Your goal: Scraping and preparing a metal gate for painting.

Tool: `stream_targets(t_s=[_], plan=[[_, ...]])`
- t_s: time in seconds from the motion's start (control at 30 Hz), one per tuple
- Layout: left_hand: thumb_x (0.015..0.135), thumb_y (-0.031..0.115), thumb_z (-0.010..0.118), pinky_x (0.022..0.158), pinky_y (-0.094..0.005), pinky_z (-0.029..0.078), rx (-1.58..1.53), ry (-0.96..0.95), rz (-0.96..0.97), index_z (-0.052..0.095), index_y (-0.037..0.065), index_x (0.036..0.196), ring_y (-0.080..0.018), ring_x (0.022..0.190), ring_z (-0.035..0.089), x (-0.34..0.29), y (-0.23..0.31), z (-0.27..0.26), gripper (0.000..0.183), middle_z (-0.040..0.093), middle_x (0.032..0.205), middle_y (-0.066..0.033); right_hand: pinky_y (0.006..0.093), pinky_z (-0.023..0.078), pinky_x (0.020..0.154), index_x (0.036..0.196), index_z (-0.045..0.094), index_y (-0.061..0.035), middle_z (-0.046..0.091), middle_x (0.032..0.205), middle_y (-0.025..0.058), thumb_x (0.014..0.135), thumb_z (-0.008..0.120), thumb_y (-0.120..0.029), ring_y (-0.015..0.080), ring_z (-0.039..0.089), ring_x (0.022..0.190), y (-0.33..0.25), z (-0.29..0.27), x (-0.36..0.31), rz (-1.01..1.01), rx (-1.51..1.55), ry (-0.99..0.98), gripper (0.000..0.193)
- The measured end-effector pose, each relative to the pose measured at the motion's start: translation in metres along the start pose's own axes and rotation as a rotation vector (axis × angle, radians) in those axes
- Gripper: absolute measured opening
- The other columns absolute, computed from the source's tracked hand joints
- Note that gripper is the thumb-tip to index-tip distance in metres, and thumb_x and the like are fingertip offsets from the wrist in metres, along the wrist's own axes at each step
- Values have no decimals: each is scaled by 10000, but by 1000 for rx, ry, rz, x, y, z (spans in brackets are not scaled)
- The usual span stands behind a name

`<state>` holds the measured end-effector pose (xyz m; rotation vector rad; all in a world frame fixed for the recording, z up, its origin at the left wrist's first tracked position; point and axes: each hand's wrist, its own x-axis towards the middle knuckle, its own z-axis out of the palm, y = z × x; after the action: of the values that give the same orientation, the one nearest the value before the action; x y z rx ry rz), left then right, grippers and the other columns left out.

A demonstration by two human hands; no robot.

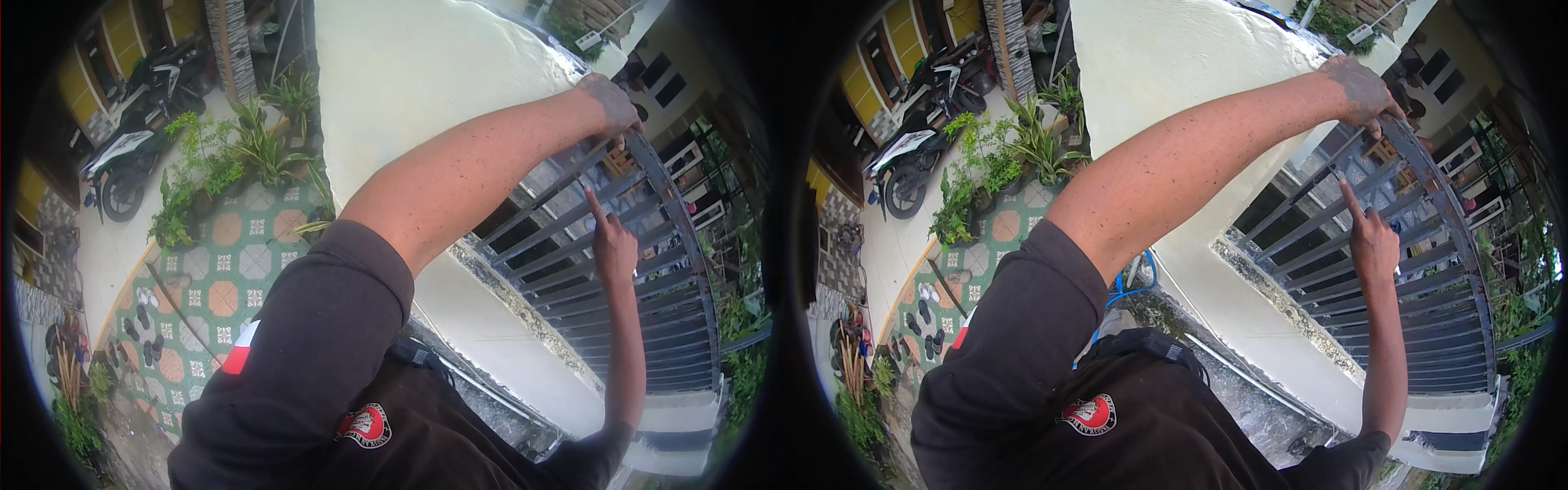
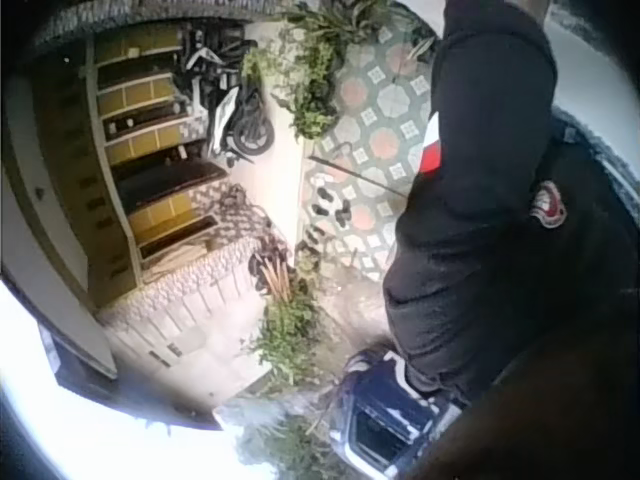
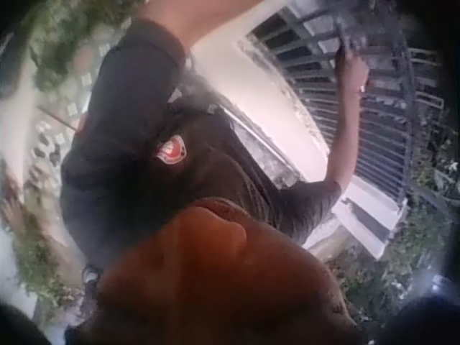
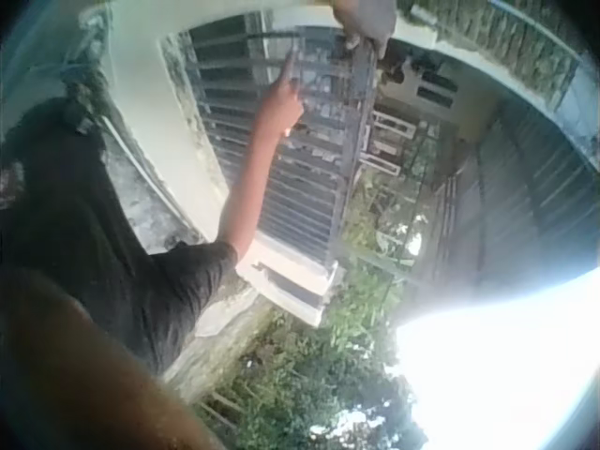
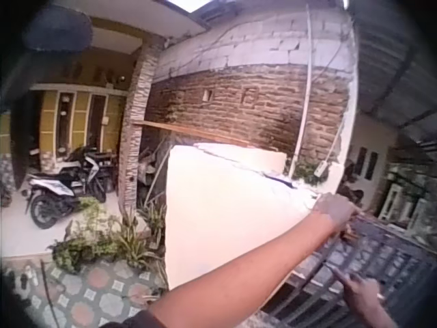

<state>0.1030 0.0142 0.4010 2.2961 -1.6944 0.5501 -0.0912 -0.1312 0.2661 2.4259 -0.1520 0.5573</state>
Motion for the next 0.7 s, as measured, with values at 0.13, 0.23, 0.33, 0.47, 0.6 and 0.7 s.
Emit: stream_targets(t_s=[0.13, 0.23, 0.33, 0.47, 0.6, 0.7], plan=[[883, 521, 705, 1007, -455, 516, 22, 67, 65, 533, 488, 1436, -249, 1217, 655, 7, 10, 2, 580, 698, 1297, 32, 458, 550, 553, 1546, 390, -444, 634, 773, 107, 866, 588, -1, 303, 694, 653, 14, -11, 1, 208, 213, 183, 836], [867, 527, 706, 917, -452, 564, 39, 121, 84, 552, 457, 1431, -262, 1098, 707, 3, 4, 6, 588, 729, 1220, 1, 460, 587, 595, 1554, 357, -468, 625, 808, 102, 838, 585, 3, 299, 682, 641, 4, -7, -5, -4, 50, -12, 886], [853, 507, 702, 894, -442, 578, 47, 118, 39, 566, 448, 1422, -259, 1039, 726, -3, -3, 9, 588, 748, 1152, -18, 510, 592, 633, 1560, 314, -498, 639, 840, 110, 862, 592, -25, 289, 702, 670, 0, -19, 10, 126, 137, -44, 888], [865, 493, 652, 918, -421, 584, 76, 130, 39, 564, 457, 1422, -227, 1035, 730, -1, 8, 6, 565, 747, 1162, 14, 537, 600, 684, 1568, 293, -494, 651, 848, 114, 892, 583, -33, 283, 713, 681, 7, -16, -3, 73, 104, -59, 868], [869, 496, 648, 931, -425, 585, 91, 153, 31, 561, 460, 1423, -225, 1046, 727, 2, 7, 7, 563, 743, 1175, 8, 550, 611, 714, 1579, 252, -498, 642, 822, 107, 889, 601, -41, 288, 712, 673, 10, -16, 1, 204, 182, -22, 899], [864, 498, 654, 933, -425, 585, 86, 148, 28, 560, 460, 1424, -225, 1052, 726, 0, 9, 8, 569, 740, 1180, 7, 470, 604, 598, 1580, 268, -487, 639, 811, 113, 885, 602, -32, 285, 704, 638, 9, -12, -4, 48, 61, -40, 895]])
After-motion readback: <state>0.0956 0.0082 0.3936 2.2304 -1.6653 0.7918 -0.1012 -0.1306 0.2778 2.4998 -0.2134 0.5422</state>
